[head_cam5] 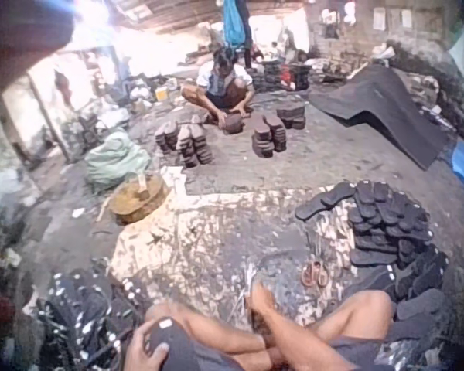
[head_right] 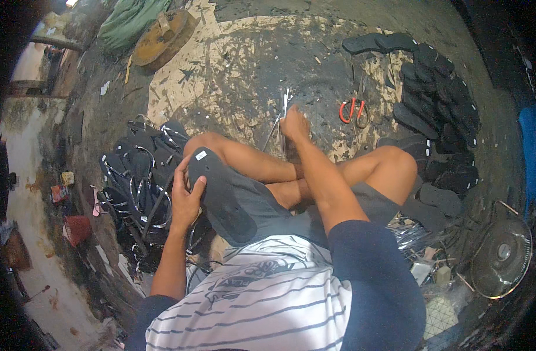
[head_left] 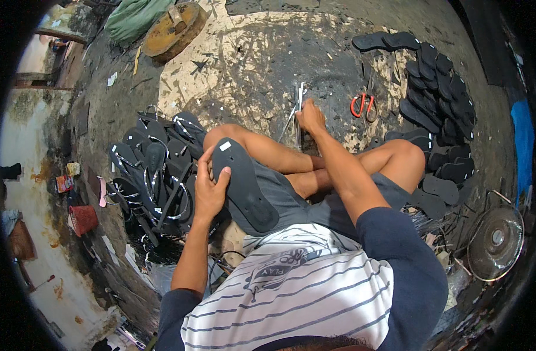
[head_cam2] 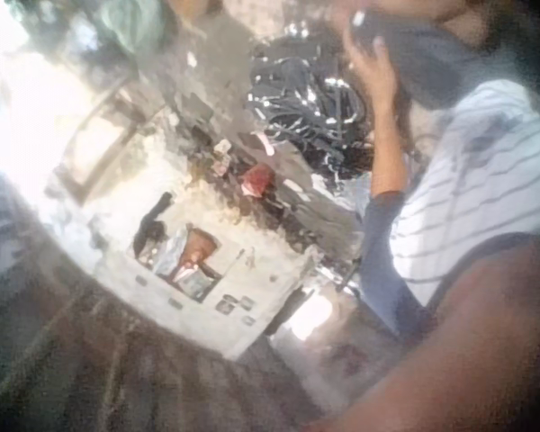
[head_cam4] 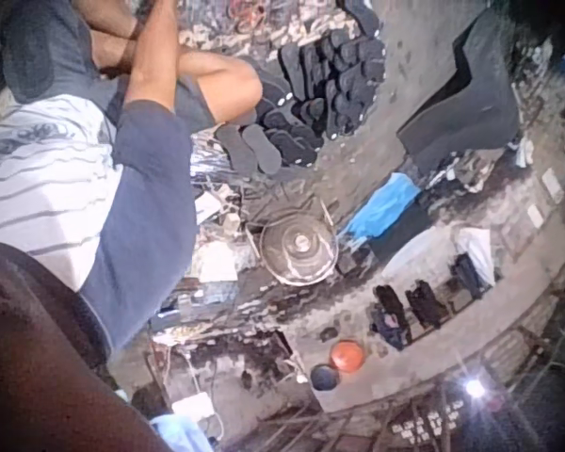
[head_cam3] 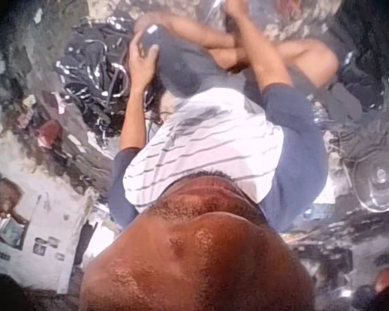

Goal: The person sits on the floor and assembles flip-flops by inserting metal rods into the sole holes and attaching straps. They use scissors to cut the rods and repeatedly handle soles and straps, placing finished units aside.

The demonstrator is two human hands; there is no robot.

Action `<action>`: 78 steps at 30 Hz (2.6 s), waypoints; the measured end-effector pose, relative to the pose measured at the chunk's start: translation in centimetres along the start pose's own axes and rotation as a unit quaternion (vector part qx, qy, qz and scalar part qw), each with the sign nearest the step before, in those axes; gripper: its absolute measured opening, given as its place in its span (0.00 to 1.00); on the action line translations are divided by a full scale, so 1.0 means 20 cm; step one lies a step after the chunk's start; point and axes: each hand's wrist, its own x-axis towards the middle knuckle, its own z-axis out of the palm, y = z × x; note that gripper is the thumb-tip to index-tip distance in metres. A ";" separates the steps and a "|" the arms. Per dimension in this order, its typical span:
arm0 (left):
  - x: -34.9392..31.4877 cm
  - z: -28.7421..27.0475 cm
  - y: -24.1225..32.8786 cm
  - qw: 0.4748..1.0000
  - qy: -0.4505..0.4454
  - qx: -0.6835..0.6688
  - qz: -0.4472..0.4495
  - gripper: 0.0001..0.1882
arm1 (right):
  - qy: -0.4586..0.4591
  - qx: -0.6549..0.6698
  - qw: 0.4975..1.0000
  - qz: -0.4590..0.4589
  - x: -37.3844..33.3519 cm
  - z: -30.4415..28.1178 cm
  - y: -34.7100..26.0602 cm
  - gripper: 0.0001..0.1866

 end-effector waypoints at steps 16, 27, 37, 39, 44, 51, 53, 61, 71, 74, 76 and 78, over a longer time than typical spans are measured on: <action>0.39 0.39 0.50 0.973 -0.038 -0.199 0.110 0.14 | -0.041 0.426 0.871 -0.242 -0.86 -0.82 -0.57 0.11; 0.28 0.39 0.61 0.968 0.004 -0.194 0.160 0.13 | 0.027 0.484 0.846 -0.222 -0.94 -1.09 -0.60 0.13; 0.24 0.43 0.62 0.944 -0.086 -0.292 0.128 0.16 | 0.123 0.350 0.850 -0.375 -1.00 -1.09 -0.62 0.14; 0.23 0.44 0.63 0.944 -0.078 -0.294 0.129 0.16 | 0.110 0.356 0.850 -0.371 -1.00 -1.08 -0.60 0.13; 0.21 0.45 0.60 0.964 -0.074 -0.207 0.150 0.16 | 0.012 0.427 0.862 -0.275 -1.02 -1.08 -0.59 0.10; 0.24 -0.01 0.12 0.851 -0.026 0.484 0.201 0.40 | -0.114 0.536 0.553 -0.627 -1.21 -1.59 -0.55 0.05; 0.12 0.01 0.06 0.830 -0.038 0.511 0.221 0.40 | -0.201 0.534 0.546 -0.613 -1.29 -1.72 -0.62 0.05; -0.05 0.18 0.27 0.988 -0.051 -0.133 -0.054 0.25 | -0.183 0.480 0.533 -0.672 -1.27 -1.75 -0.66 0.05; 0.13 0.33 0.70 0.989 -0.056 -0.098 0.099 0.14 | -0.007 0.289 0.894 -0.342 -1.04 -1.25 -0.58 0.09; 0.11 0.34 0.70 0.988 -0.043 -0.058 0.136 0.14 | 0.027 0.263 0.893 -0.364 -1.03 -1.18 -0.58 0.08; 0.11 0.35 0.70 0.985 -0.029 -0.042 0.163 0.13 | 0.049 0.227 0.893 -0.386 -1.05 -1.21 -0.59 0.07; 0.13 0.35 0.68 0.978 -0.002 0.040 0.202 0.13 | 0.067 0.198 0.889 -0.408 -1.05 -1.21 -0.60 0.07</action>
